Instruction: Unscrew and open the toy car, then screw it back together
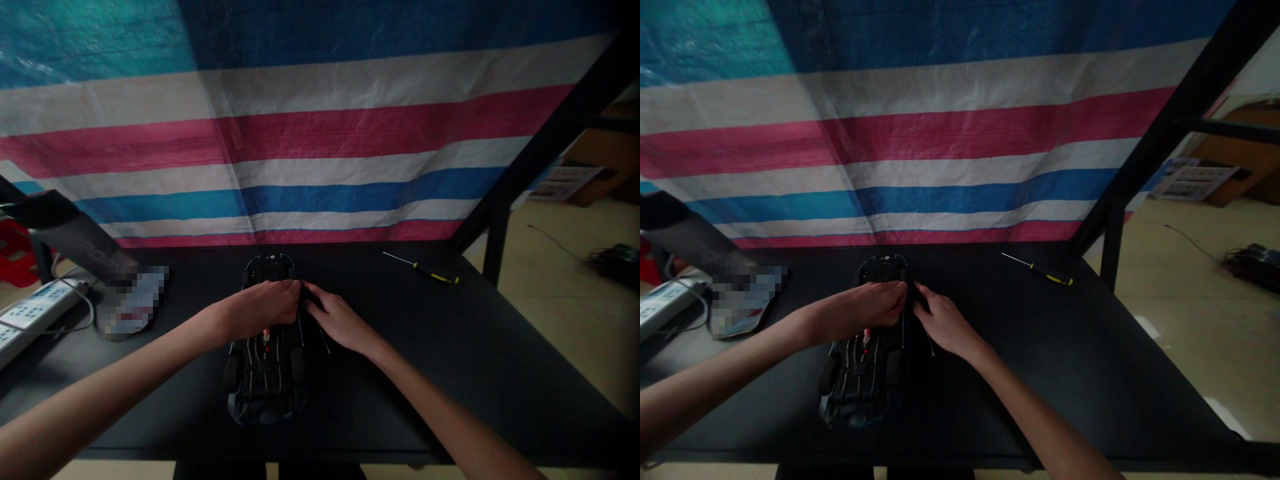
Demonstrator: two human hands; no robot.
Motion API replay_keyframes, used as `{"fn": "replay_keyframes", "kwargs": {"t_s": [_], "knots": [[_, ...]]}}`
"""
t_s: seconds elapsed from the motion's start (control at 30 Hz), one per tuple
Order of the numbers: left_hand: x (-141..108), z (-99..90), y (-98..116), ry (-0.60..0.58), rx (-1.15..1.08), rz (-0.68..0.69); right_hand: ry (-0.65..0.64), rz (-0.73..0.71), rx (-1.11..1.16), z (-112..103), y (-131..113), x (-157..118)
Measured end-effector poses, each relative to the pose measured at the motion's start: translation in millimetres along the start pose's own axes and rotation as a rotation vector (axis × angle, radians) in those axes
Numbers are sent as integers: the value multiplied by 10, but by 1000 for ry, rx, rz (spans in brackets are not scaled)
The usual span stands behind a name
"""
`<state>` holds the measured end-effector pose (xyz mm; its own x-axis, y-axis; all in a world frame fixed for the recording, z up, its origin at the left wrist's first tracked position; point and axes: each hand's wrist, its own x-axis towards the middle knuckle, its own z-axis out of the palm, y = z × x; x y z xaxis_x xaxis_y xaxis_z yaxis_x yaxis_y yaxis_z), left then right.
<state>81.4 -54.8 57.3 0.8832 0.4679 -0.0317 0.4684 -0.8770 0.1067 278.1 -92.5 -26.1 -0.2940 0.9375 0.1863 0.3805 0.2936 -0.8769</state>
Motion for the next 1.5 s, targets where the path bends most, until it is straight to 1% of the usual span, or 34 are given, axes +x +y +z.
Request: {"fn": "replay_keyframes", "kwargs": {"t_s": [0.1, 0.23, 0.33, 0.43, 0.53, 0.6, 0.73, 0.8, 0.87, 0.97, 1.03, 1.17, 1.2, 1.23, 1.27, 1.33, 1.43, 1.5], "knots": [[-9, -35, 21, -36, -116, -20, -4, 3, -1, -1, -16, -4], [-35, -59, 52, 23, -262, -83, -9, 1, 0, -9, -42, -9], [-60, -51, 31, 15, -332, -85, -14, 1, 1, -16, -49, -8], [-50, -71, 25, -15, -361, -119, -18, 8, -2, -16, -37, -5], [16, -146, 79, -93, -310, -203, -22, 13, -5, -13, -18, -3], [83, -213, 136, -204, -252, -236, -28, 11, -3, -14, -8, -6], [219, -346, 236, -237, -157, -212, -36, 15, 4, -19, 4, -14], [272, -400, 276, -290, -37, -152, -39, 20, 7, -22, 4, -15], [311, -437, 311, -320, 52, -98, -43, 21, 12, -25, -1, -11], [354, -443, 345, -311, 148, -59, -45, 20, 15, -31, -16, -4], [378, -422, 340, -321, 162, -81, -41, 22, 13, -31, -25, -2], [375, -377, 239, -379, 54, -103, -36, 28, 8, -24, -34, -8], [355, -366, 197, -374, 18, -113, -32, 30, 5, -21, -34, -10], [325, -354, 153, -341, -55, -142, -26, 33, 2, -20, -35, -11], [287, -340, 107, -264, -123, -185, -18, 36, -1, -19, -37, -12], [191, -302, 22, -123, -228, -196, -6, 41, -4, -23, -42, -13], [31, -241, -72, 78, -256, -208, 7, 46, 6, -36, -58, -20], [-62, -207, -111, 148, -289, -221, 22, 60, 18, -43, -73, -31]]}}
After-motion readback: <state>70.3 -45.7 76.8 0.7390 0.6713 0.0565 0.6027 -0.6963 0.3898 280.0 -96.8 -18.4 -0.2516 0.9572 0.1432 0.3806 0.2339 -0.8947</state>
